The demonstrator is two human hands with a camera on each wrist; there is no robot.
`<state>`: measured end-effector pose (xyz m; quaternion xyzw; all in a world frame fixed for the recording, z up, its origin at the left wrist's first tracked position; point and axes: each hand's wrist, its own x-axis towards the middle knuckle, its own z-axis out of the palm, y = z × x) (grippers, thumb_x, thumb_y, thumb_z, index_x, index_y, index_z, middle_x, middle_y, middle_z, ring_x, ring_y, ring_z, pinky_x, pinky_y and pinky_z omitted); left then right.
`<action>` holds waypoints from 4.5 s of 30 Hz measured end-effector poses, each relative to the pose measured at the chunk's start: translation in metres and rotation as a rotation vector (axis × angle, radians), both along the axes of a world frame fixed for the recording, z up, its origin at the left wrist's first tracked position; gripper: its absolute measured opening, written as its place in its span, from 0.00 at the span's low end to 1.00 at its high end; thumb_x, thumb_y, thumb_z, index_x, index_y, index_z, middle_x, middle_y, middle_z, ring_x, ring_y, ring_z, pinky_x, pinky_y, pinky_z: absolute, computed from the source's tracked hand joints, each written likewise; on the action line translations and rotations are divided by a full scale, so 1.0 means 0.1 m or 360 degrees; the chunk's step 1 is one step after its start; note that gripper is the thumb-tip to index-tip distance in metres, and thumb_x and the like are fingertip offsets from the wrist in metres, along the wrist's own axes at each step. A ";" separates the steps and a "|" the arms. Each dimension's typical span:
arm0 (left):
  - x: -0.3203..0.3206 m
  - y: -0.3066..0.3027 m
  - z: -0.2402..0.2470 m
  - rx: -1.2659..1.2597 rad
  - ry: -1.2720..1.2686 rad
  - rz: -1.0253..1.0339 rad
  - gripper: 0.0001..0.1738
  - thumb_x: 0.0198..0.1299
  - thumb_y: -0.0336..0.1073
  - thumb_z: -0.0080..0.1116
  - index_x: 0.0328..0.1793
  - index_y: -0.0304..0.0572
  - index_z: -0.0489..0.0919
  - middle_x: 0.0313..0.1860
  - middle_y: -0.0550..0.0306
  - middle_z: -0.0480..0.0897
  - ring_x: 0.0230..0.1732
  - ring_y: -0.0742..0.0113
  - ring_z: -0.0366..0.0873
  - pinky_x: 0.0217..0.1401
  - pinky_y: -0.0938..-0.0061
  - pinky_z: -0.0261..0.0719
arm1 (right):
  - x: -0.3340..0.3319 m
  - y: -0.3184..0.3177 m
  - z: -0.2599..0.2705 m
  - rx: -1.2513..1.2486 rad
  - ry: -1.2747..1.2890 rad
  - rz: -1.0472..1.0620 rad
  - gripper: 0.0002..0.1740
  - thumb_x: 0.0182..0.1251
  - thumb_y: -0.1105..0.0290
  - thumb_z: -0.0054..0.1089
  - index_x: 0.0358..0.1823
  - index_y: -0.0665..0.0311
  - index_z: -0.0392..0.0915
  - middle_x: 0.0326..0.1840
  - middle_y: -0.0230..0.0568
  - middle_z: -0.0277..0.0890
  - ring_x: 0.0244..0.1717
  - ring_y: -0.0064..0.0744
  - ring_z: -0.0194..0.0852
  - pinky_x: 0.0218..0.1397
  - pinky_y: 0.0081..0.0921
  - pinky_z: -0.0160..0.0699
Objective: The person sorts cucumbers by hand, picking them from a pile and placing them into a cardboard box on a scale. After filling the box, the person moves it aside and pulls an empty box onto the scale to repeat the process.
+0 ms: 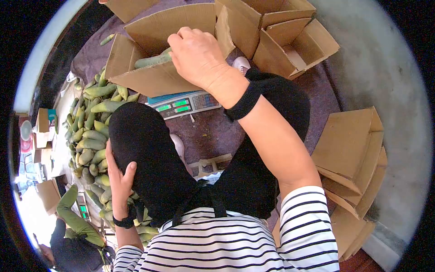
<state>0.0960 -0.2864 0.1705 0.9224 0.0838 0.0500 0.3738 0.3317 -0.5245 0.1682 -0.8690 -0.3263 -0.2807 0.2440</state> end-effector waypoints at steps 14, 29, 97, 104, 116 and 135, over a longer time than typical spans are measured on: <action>-0.21 1.66 -0.36 0.0259 -0.0360 0.1108 0.35 0.69 0.51 0.44 0.72 0.30 0.59 0.69 0.40 0.65 0.67 0.53 0.64 0.69 0.63 0.60 | -0.10 -0.02 -0.03 -0.0364 0.0370 0.0019 0.10 0.60 0.68 0.58 0.41 0.63 0.75 0.41 0.46 0.75 0.45 0.48 0.75 0.49 0.40 0.76; -0.13 0.23 0.10 0.0266 -0.0141 0.0288 0.57 0.50 0.54 0.66 0.77 0.37 0.45 0.74 0.37 0.53 0.74 0.44 0.51 0.75 0.58 0.49 | -0.11 0.01 -0.02 -0.0369 0.0286 0.0124 0.09 0.56 0.67 0.59 0.34 0.66 0.78 0.37 0.46 0.77 0.43 0.47 0.77 0.45 0.42 0.76; 0.01 0.38 0.46 0.0834 -0.0139 -0.0334 0.28 0.61 0.35 0.57 0.67 0.37 0.67 0.70 0.41 0.63 0.70 0.47 0.59 0.72 0.60 0.55 | -2.44 -3.94 -0.86 -0.0107 0.0848 -0.2304 0.17 0.64 0.57 0.52 0.41 0.64 0.76 0.35 0.54 0.80 0.42 0.52 0.78 0.51 0.46 0.69; 0.54 -0.07 1.06 0.0330 -0.0307 -0.0550 0.27 0.58 0.27 0.57 0.66 0.38 0.69 0.68 0.49 0.68 0.69 0.57 0.63 0.70 0.66 0.58 | -1.43 -3.90 -0.98 0.0007 0.0666 -0.2206 0.19 0.62 0.52 0.51 0.35 0.61 0.80 0.38 0.50 0.81 0.44 0.56 0.77 0.44 0.48 0.75; 1.86 0.34 0.90 -0.0473 -0.0324 -0.0243 0.29 0.60 0.43 0.62 0.61 0.30 0.71 0.48 0.44 0.80 0.51 0.62 0.78 0.54 0.73 0.75 | -0.02 -3.53 -0.95 -0.0272 0.1079 -0.2120 0.24 0.69 0.50 0.43 0.47 0.63 0.76 0.49 0.55 0.78 0.51 0.58 0.75 0.50 0.50 0.73; 3.42 1.69 -0.53 0.0858 -0.0448 -0.0241 0.33 0.61 0.51 0.58 0.63 0.31 0.71 0.60 0.40 0.75 0.62 0.52 0.72 0.65 0.66 0.67 | -1.78 -2.07 -1.20 -0.0442 0.1144 -0.1122 0.17 0.61 0.68 0.53 0.51 0.63 0.75 0.51 0.49 0.76 0.53 0.50 0.74 0.55 0.38 0.74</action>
